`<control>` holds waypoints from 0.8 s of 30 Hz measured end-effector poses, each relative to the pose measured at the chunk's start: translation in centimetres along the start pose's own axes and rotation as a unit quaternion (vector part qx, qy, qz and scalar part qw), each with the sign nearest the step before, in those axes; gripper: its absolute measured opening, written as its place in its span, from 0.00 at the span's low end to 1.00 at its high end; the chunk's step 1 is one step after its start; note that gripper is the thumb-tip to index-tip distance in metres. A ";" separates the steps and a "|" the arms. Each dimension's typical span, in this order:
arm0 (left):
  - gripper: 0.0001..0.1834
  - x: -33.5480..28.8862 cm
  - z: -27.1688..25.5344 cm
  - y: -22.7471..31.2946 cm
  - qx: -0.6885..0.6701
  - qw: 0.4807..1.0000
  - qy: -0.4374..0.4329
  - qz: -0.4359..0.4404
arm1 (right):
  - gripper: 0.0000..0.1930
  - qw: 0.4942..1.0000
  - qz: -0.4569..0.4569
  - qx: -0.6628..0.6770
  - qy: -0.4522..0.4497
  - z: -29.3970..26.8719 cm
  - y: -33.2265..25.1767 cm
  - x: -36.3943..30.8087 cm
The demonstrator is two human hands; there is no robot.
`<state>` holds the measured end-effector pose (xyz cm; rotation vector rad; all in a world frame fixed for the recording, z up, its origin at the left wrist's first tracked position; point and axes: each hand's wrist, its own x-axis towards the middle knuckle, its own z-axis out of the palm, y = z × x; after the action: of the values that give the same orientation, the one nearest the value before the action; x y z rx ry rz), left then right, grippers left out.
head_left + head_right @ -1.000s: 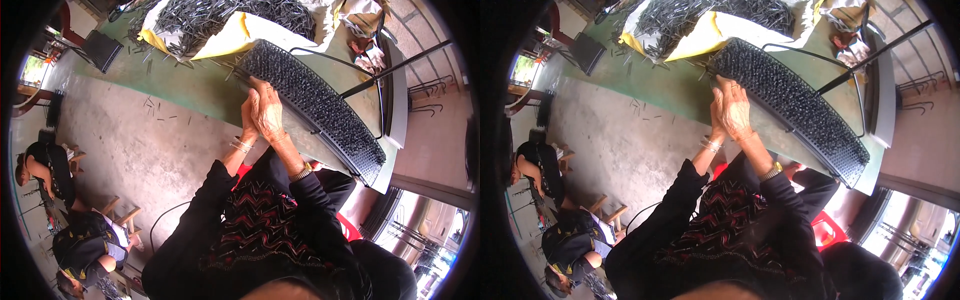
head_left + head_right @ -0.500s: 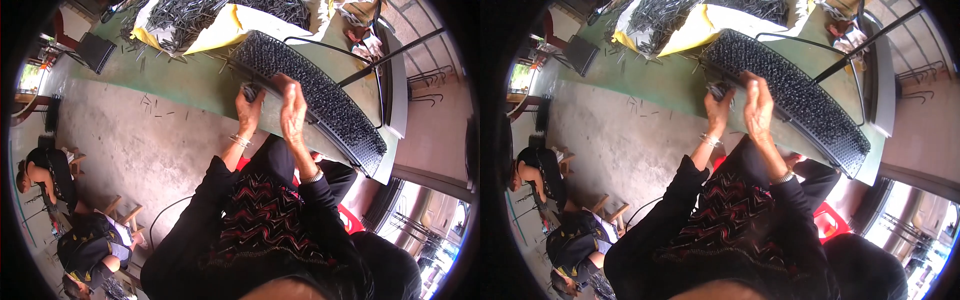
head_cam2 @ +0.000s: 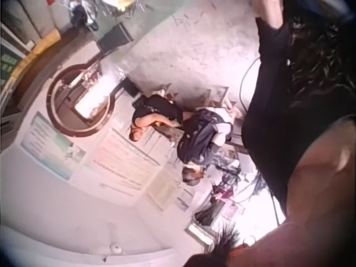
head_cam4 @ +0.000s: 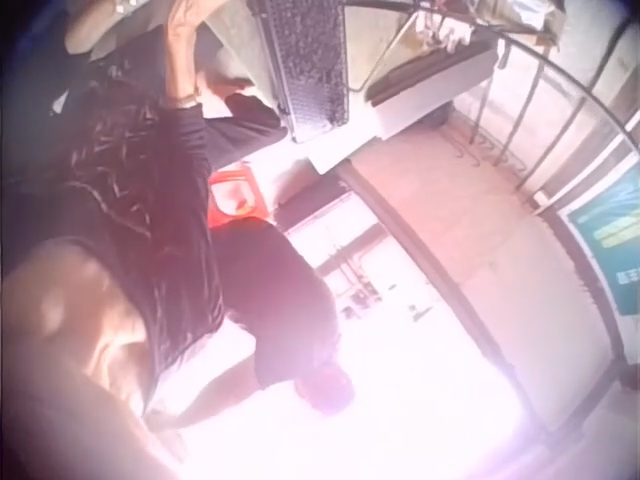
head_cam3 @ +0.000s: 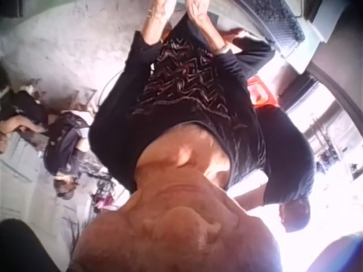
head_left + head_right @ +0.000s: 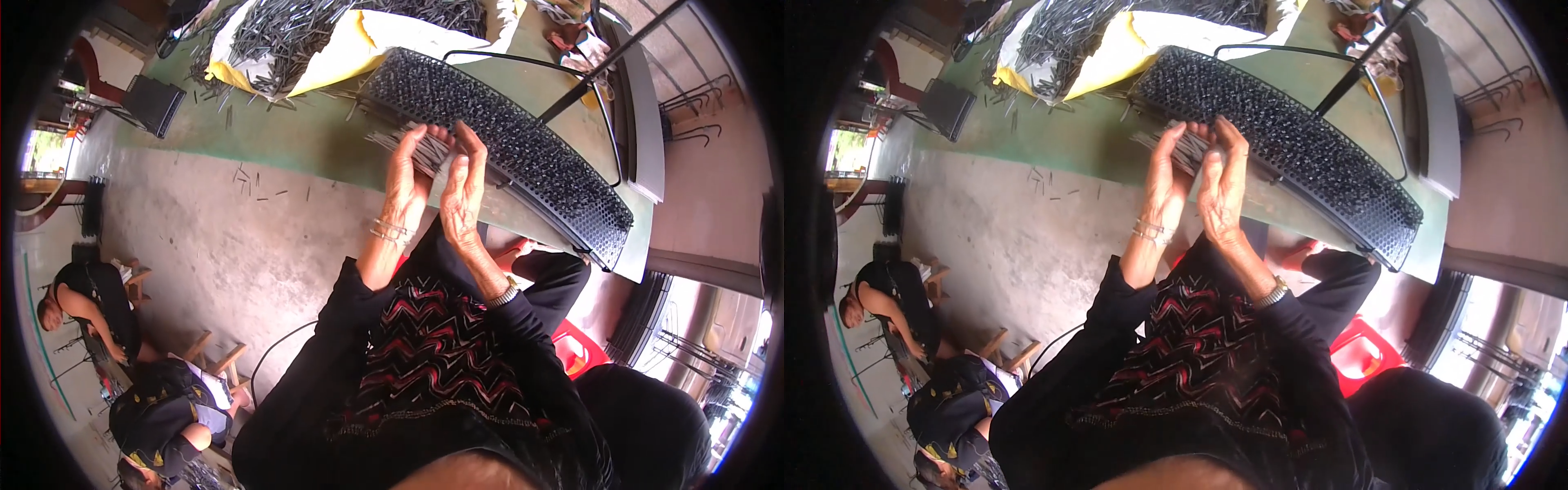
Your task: Inserting small metal pins into a curved black plastic frame using hands and pliers.
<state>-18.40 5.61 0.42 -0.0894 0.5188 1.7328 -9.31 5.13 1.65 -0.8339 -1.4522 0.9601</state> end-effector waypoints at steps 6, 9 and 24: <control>0.07 -1.0 1.5 -2.2 0.048 0.995 -0.011 -0.089 | 0.23 0.996 -0.024 -0.060 0.069 -0.8 1.5 0.6; 0.07 -0.5 1.2 -3.2 0.039 0.996 0.036 -0.072 | 0.20 0.992 -0.035 -0.100 0.075 -1.7 1.2 0.6; 0.09 -2.2 2.9 -3.3 0.089 0.995 -0.007 -0.051 | 0.12 0.967 -0.134 -0.217 -0.029 -6.9 -3.2 -2.4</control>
<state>-14.18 5.19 2.76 0.0231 0.6459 1.5802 -2.09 2.36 3.72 -0.8970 -1.8063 0.4698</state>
